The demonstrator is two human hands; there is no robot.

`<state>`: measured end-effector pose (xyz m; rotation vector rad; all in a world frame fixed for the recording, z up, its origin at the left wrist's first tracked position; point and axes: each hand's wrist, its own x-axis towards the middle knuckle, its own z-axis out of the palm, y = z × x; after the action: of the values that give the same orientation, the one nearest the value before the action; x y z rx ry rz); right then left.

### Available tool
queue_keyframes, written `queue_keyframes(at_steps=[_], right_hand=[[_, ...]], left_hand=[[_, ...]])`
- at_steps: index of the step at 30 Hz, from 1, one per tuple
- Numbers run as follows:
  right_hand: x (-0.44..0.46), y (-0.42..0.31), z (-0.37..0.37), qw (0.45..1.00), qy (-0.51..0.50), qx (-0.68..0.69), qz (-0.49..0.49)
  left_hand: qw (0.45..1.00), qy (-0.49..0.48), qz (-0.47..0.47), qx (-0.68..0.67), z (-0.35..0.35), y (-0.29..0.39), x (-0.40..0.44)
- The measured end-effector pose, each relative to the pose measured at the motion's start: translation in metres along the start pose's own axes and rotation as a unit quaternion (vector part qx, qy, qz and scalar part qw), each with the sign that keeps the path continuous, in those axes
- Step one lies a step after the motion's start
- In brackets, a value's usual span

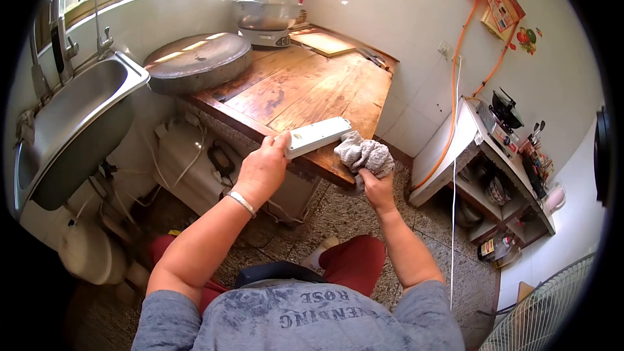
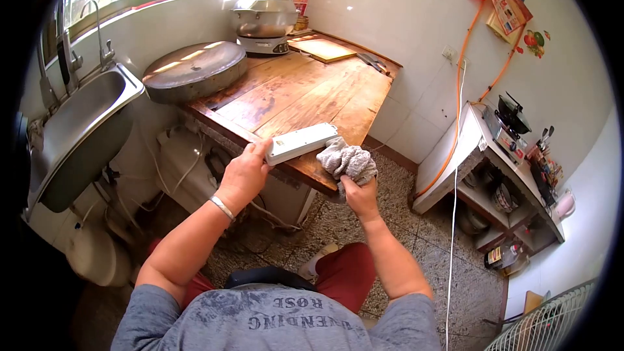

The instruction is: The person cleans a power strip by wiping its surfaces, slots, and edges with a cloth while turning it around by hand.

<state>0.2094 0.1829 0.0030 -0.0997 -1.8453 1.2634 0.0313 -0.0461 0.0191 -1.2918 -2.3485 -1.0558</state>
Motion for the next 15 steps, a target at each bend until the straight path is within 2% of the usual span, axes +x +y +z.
queue_keyframes(at_steps=[4, 6, 7, 8, 9, 10, 12, 15], right_hand=[[0.003, -0.002, 0.001, 0.999, 0.012, 0.040, 0.006], [0.002, -0.006, 0.005, 0.983, 0.052, 0.160, 0.069], [0.003, -0.009, 0.006, 0.979, 0.065, 0.181, 0.068], [0.004, -0.011, 0.007, 0.979, 0.065, 0.183, 0.065], [0.006, -0.011, 0.007, 0.976, 0.072, 0.192, 0.070], [0.006, -0.012, 0.007, 0.974, 0.079, 0.200, 0.076], [0.013, -0.013, 0.009, 0.973, 0.091, 0.199, 0.074], [0.029, -0.014, 0.008, 0.989, 0.025, 0.139, 0.053]], left_hand=[[0.996, 0.052, 0.015, -0.067, 0.002, -0.015, 0.002], [0.992, 0.084, 0.054, -0.071, -0.008, -0.011, 0.007], [0.981, -0.008, -0.061, -0.185, -0.014, -0.008, 0.007], [0.935, -0.099, -0.175, -0.292, -0.021, -0.004, 0.008], [0.908, -0.125, -0.185, -0.355, -0.020, -0.006, 0.006], [0.909, -0.125, -0.186, -0.353, -0.020, -0.006, 0.005], [0.781, -0.163, -0.288, -0.529, -0.018, -0.006, 0.002], [0.699, -0.191, -0.278, -0.630, -0.007, -0.005, -0.011]])
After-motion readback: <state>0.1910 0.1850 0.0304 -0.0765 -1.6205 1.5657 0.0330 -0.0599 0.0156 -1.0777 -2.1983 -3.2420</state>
